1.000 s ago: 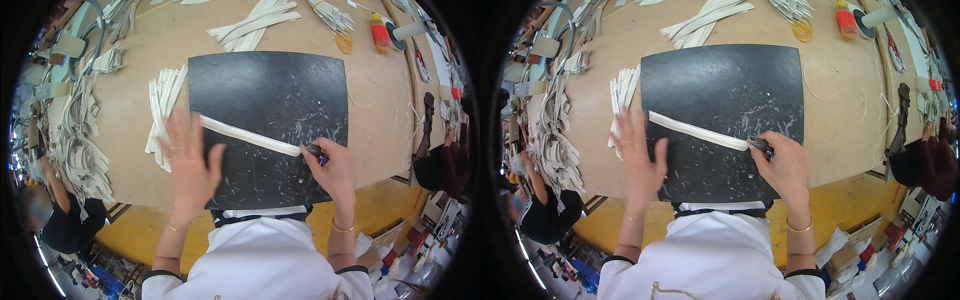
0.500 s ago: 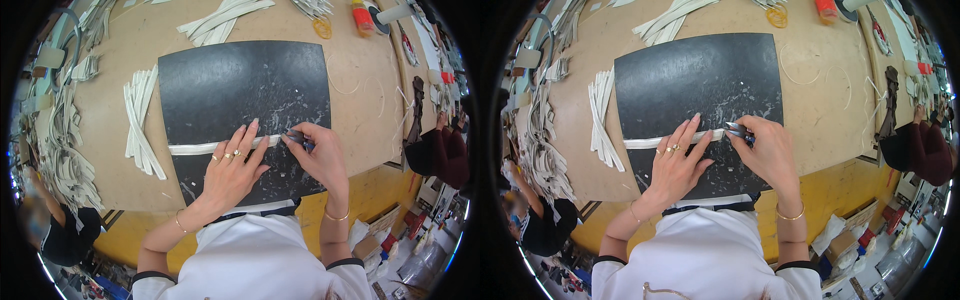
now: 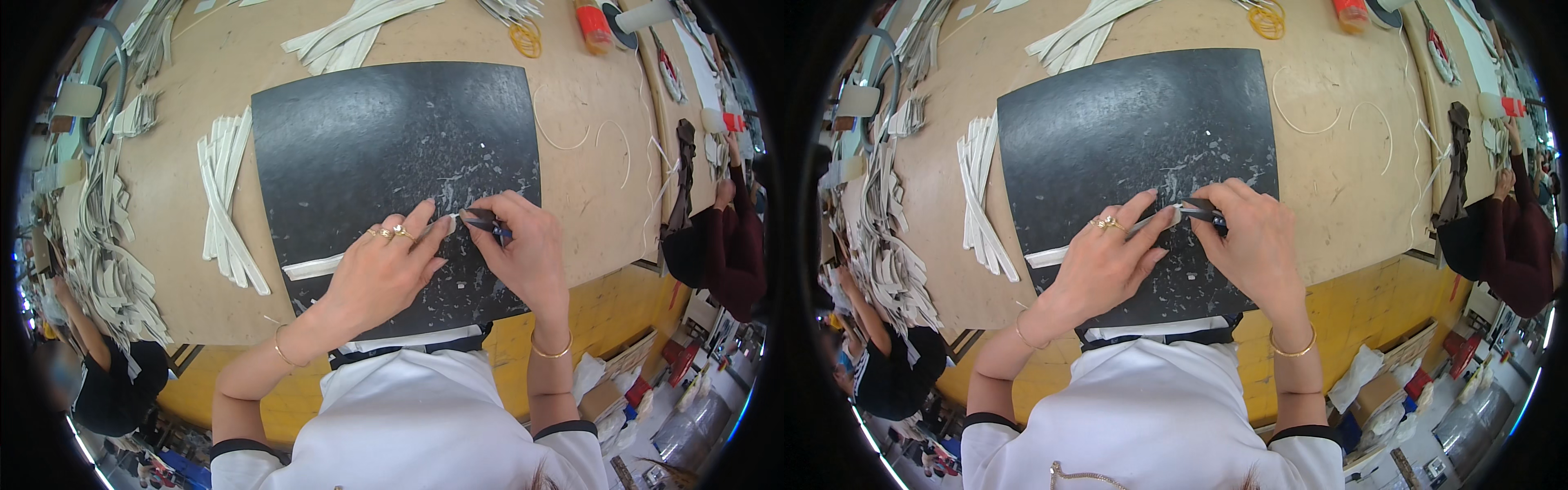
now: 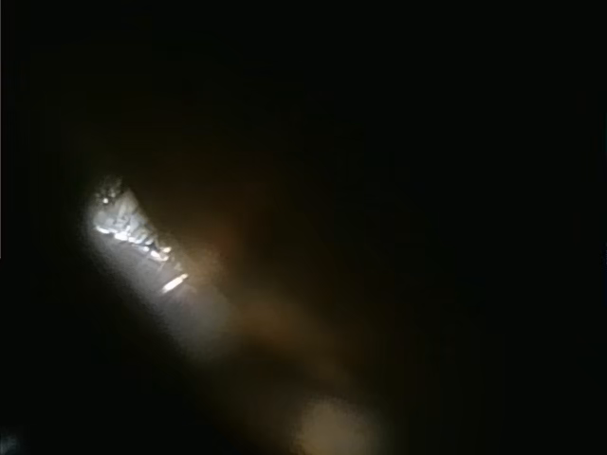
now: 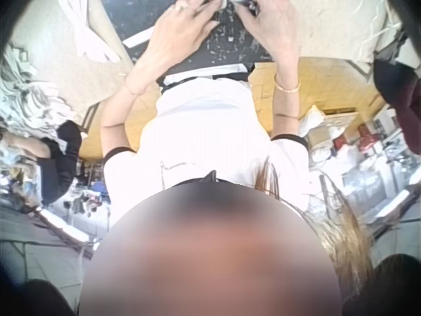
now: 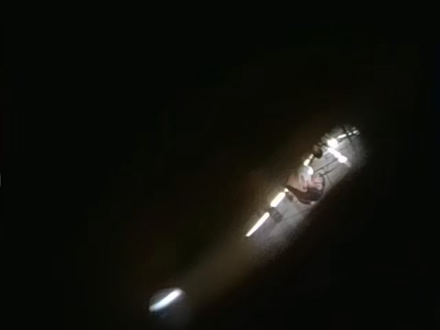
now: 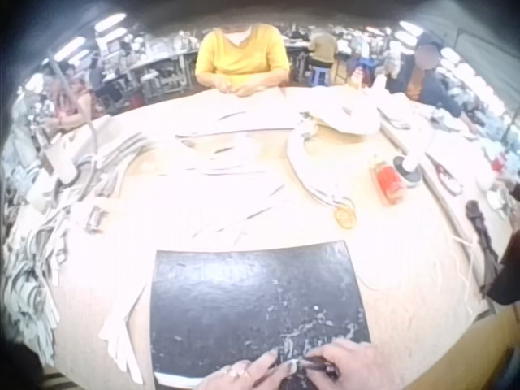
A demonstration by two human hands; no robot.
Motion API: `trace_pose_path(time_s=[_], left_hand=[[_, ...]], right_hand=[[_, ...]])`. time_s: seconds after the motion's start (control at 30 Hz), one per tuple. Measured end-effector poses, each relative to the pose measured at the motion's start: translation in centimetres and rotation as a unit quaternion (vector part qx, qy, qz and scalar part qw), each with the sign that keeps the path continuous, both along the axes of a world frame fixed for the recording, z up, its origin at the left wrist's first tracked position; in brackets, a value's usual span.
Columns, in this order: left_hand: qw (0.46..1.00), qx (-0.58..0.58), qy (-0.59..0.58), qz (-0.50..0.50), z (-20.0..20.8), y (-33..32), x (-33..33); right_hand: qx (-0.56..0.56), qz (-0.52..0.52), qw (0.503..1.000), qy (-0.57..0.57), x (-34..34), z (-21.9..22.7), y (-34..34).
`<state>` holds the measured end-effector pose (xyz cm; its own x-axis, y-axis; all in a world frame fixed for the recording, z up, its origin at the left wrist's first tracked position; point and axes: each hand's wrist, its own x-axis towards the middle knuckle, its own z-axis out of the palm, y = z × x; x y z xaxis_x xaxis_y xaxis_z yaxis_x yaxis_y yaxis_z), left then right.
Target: The person uses a utility knife to cut long white fabric strips on a black cutting mat. They repeatedly trim the edges of each strip, then place the finished pieces into a pile on the table.
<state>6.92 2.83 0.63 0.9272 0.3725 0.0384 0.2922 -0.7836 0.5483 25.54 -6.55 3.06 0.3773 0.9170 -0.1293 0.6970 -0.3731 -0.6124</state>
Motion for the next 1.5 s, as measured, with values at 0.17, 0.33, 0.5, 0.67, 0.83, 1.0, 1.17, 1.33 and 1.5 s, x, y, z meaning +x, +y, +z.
trace_pose_path(time_s=[0.17,0.33,0.5,0.67,0.83,1.0,1.17,1.33,1.5], left_hand=[[0.999,-0.03,-0.006,-0.03,0.1,1.2,-0.1],[0.995,-0.102,0.015,-0.016,0.5,2.8,-0.2],[0.994,-0.095,-0.044,0.035,0.8,3.2,-0.8],[0.998,0.013,-0.056,-0.012,-0.2,2.1,-0.6],[0.995,0.068,-0.04,-0.057,-1.0,2.1,-0.1],[0.986,0.124,-0.012,-0.108,-0.6,2.4,-0.1],[0.991,0.08,-0.003,-0.104,-0.4,2.7,0.2],[0.994,0.04,-0.013,-0.101,-0.5,3.1,0.5],[0.995,0.025,-0.038,-0.084,-0.6,3.0,0.6]], right_hand=[[0.053,0.013,0.998,-0.011,-0.4,-0.5,-0.3],[0.055,0.006,0.998,-0.014,-0.3,-0.7,-0.6],[0.032,-0.003,0.999,0.004,-0.3,-0.7,-0.8],[0.053,-0.002,0.999,0.002,-0.5,-0.8,-0.8],[0.055,0.019,0.998,-0.009,-0.7,-0.7,-1.3],[0.11,0.042,0.989,-0.086,-1.5,-1.6,-2.1],[0.146,0.049,0.979,-0.134,-2.5,-2.7,-2.7],[0.153,0.063,0.975,-0.146,-2.8,-3.1,-3.0],[0.153,0.06,0.975,-0.147,-3.2,-3.0,-2.9]])
